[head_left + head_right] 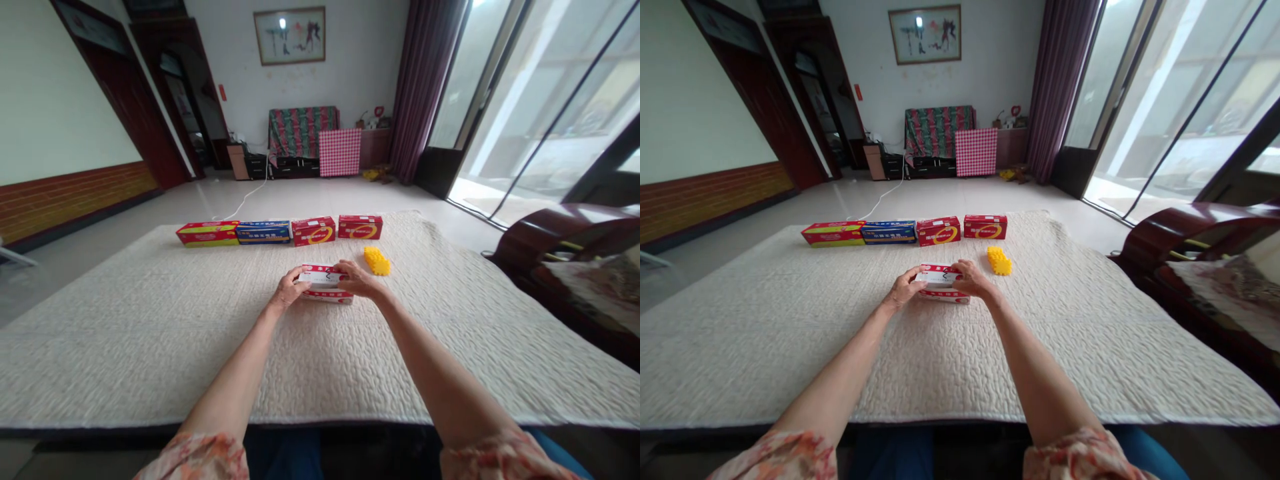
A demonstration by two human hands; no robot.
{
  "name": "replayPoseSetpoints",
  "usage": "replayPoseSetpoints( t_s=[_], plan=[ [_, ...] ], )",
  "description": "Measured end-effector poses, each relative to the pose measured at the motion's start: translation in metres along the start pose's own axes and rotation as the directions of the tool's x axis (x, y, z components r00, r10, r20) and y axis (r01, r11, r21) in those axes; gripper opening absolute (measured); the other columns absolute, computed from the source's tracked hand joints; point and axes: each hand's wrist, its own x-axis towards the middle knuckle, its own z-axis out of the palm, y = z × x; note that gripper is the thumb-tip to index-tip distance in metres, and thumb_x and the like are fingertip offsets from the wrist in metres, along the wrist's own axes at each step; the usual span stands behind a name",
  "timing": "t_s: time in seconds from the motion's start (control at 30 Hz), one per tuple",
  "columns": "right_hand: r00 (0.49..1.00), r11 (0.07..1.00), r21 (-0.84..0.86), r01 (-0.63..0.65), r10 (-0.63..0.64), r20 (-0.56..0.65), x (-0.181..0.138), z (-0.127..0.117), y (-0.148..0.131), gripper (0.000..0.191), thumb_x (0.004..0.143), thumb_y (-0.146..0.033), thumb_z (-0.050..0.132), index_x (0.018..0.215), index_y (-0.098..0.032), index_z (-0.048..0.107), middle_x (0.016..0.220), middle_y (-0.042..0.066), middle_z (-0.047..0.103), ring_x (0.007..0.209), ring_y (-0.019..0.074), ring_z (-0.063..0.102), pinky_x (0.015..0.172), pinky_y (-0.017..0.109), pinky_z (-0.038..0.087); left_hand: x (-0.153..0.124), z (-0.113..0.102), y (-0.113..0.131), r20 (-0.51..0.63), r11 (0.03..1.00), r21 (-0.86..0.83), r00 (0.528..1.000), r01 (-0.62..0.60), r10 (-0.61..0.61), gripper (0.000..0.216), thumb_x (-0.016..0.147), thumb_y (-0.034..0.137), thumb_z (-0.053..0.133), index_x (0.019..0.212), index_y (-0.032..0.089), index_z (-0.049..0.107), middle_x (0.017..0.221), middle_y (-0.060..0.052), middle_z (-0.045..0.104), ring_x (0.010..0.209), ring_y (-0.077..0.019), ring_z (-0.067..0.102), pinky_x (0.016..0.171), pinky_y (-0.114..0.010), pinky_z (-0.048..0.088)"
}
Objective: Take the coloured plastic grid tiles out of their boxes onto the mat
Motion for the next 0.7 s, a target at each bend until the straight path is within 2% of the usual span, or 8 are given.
replayPoseSetpoints(
  t_s=[0.2,0.37,0.53,0.7],
  plan=[
    [0.993,0.993,-0.117,0.021,-0.007,0.115,0.006,-0.012,-0.009,0.038,0.075,-0.017,0.059,0.113,-0.017,0.063,0.113,0.010,0.063,0.109,0.0215,0.057,0.090,0.028,0.046,0.004,0.000,0.017,0.044,0.995,0.086,0.998,0.046,-0.050,0.055,0.062,0.010,0.065,0.117,0.015,0.066,0.114,-0.007,0.066,0.098,-0.0192,0.062,0.089,-0.030,0.049],
    [0.978,0.979,-0.204,0.019,0.025,0.209,0.019,-0.020,-0.016,0.039,0.067,-0.022,0.067,0.105,-0.016,0.066,0.106,0.011,0.066,0.094,0.0227,0.062,0.079,0.028,0.048,0.004,0.003,0.025,0.041,0.988,0.135,0.996,0.074,-0.080,0.055,0.064,0.009,0.061,0.119,0.014,0.064,0.107,-0.007,0.068,0.096,-0.0187,0.061,0.088,-0.029,0.048],
    [0.982,0.969,-0.241,0.057,-0.011,0.189,0.014,-0.020,-0.020,0.039,0.073,-0.021,0.063,0.111,-0.014,0.063,0.115,0.015,0.063,0.108,0.0253,0.057,0.089,0.030,0.045,0.004,0.001,0.026,0.049,0.985,0.153,0.995,0.073,-0.081,0.054,0.064,0.009,0.062,0.117,0.015,0.065,0.101,-0.005,0.069,0.096,-0.0186,0.062,0.088,-0.028,0.048],
    [0.990,0.966,-0.243,0.086,-0.055,0.132,0.001,-0.016,-0.021,0.031,0.083,-0.017,0.052,0.112,-0.011,0.061,0.114,0.015,0.062,0.107,0.0248,0.056,0.091,0.033,0.043,0.005,0.001,0.025,0.069,0.987,0.144,0.994,0.076,-0.086,0.063,0.064,0.011,0.061,0.127,0.014,0.058,0.104,-0.006,0.069,0.094,-0.0191,0.063,0.086,-0.030,0.050]
  ],
)
